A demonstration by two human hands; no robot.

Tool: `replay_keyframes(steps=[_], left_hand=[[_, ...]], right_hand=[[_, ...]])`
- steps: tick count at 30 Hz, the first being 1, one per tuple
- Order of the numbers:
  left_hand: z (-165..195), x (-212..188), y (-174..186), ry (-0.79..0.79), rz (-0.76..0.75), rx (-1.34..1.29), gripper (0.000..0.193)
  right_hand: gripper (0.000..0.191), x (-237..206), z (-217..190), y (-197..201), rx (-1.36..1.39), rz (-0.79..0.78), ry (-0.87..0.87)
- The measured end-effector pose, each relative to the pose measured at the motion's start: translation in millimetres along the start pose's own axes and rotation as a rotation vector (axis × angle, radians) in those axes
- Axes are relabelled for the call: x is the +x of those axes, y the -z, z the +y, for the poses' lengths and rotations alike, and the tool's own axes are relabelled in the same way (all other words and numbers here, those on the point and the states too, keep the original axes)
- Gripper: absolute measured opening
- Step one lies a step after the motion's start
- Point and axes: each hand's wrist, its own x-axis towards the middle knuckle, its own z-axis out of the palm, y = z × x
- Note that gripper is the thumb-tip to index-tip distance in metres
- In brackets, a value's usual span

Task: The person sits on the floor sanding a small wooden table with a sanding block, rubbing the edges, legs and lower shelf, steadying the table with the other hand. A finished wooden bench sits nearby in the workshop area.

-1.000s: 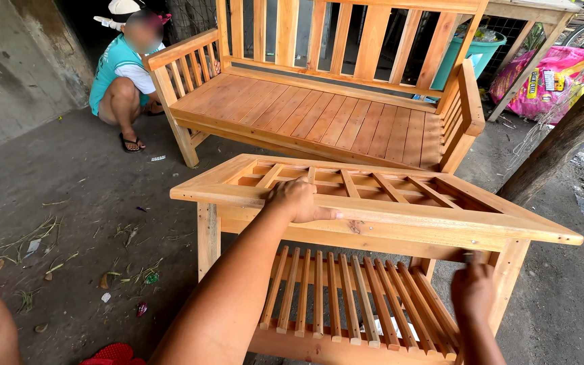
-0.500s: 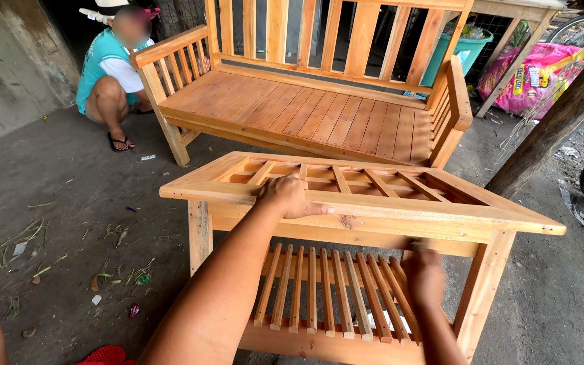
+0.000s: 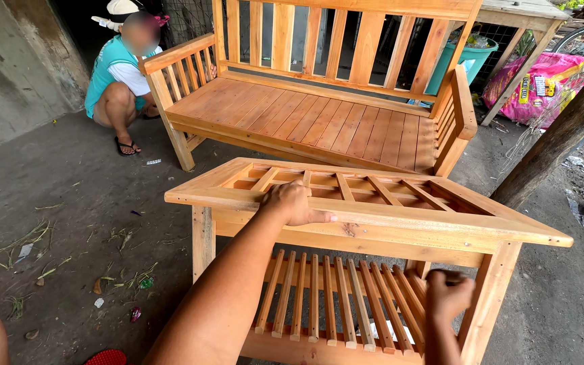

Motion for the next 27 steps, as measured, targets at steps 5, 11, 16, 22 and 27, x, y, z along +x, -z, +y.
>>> replay_keyframes(steps=[5,11,16,22,27], left_hand=[[2,1,2,0.04,-0.013,-0.021,0.114],[-8,14,-2,-0.012,0.005,0.001,0.114],[-16,27,-9,-0.019,0.008,0.018,0.114],[-21,35,-10,-0.023,-0.01,0.031,0.113],[-18,35,-10,-0.003,-0.002,0.029,0.112]], right_hand=[[0.018,35,-12,-13,0.341,-0.087,-0.256],[0.027,3,-28,-64,0.713,-0.246,-0.547],[0.039,69,-29,-18,0.722,-0.093,-0.552],[0.031,23,-40,-68,0.729,-0.222,-0.849],[0.031,46,-33,-41,0.715,-0.253,-0.77]])
